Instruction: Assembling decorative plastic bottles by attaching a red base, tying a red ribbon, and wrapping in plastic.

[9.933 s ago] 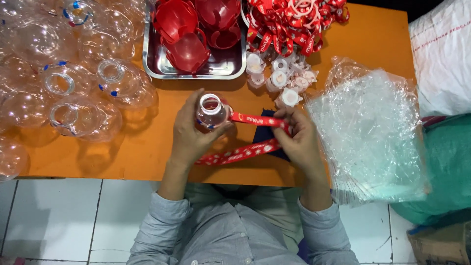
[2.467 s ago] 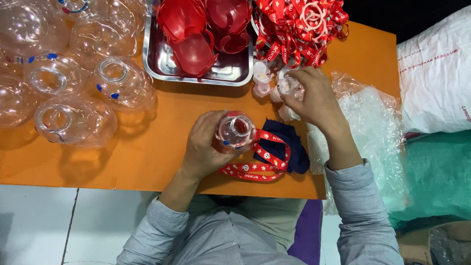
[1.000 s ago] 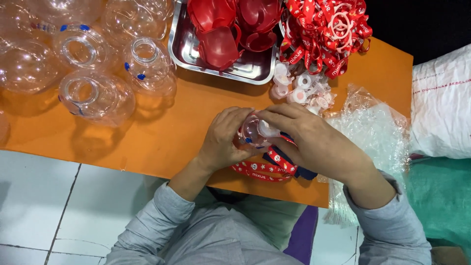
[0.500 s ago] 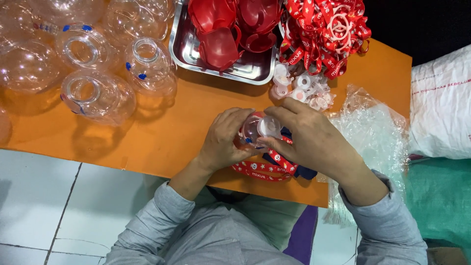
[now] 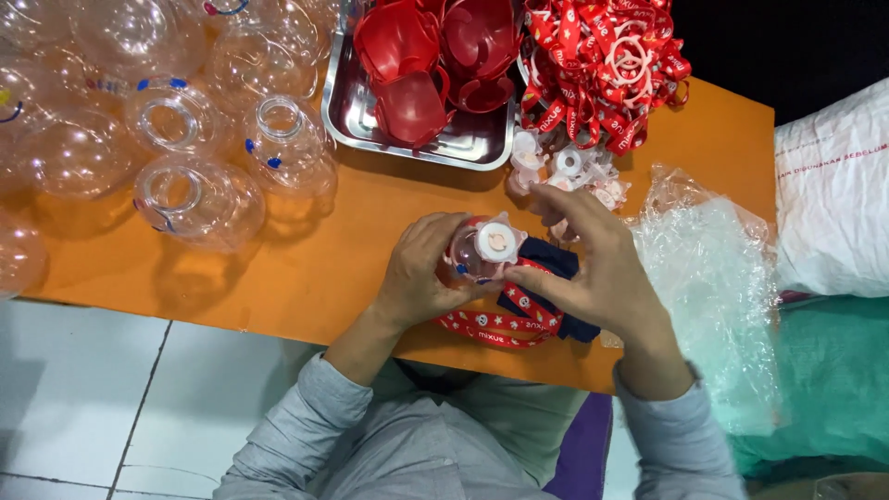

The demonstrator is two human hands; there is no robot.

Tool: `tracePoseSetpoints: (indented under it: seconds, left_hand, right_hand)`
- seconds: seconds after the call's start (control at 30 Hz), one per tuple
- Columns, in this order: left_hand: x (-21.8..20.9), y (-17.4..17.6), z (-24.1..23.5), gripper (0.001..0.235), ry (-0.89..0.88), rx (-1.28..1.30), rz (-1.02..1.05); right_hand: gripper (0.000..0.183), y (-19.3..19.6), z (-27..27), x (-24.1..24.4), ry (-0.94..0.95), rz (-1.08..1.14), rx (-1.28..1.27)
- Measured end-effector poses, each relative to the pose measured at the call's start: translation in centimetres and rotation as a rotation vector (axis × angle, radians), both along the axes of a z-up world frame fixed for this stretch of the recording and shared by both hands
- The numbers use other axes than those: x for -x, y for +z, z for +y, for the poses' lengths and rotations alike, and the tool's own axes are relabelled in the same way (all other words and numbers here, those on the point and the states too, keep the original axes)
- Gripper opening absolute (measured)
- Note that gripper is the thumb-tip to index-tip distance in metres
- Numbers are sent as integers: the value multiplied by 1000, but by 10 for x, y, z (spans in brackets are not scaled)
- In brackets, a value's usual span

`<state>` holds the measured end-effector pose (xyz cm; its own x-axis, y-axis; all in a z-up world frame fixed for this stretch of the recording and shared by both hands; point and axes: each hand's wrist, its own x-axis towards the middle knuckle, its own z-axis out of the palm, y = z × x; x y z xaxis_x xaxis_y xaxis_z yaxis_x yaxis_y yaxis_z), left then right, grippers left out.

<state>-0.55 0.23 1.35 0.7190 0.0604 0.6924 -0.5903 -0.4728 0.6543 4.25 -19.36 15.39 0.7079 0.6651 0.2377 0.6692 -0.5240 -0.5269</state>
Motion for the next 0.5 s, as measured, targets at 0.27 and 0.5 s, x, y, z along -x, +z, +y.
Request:
tracePoseSetpoints:
  seconds: [0.27, 0.5]
  left_hand:
    - [0, -5, 0, 81, -122, 165, 122]
    - [3, 1, -5, 80, -47, 101, 68]
  right_hand:
    - [68, -86, -19, 29, -150, 185, -273]
    - [77, -86, -12, 34, -84, 251, -301]
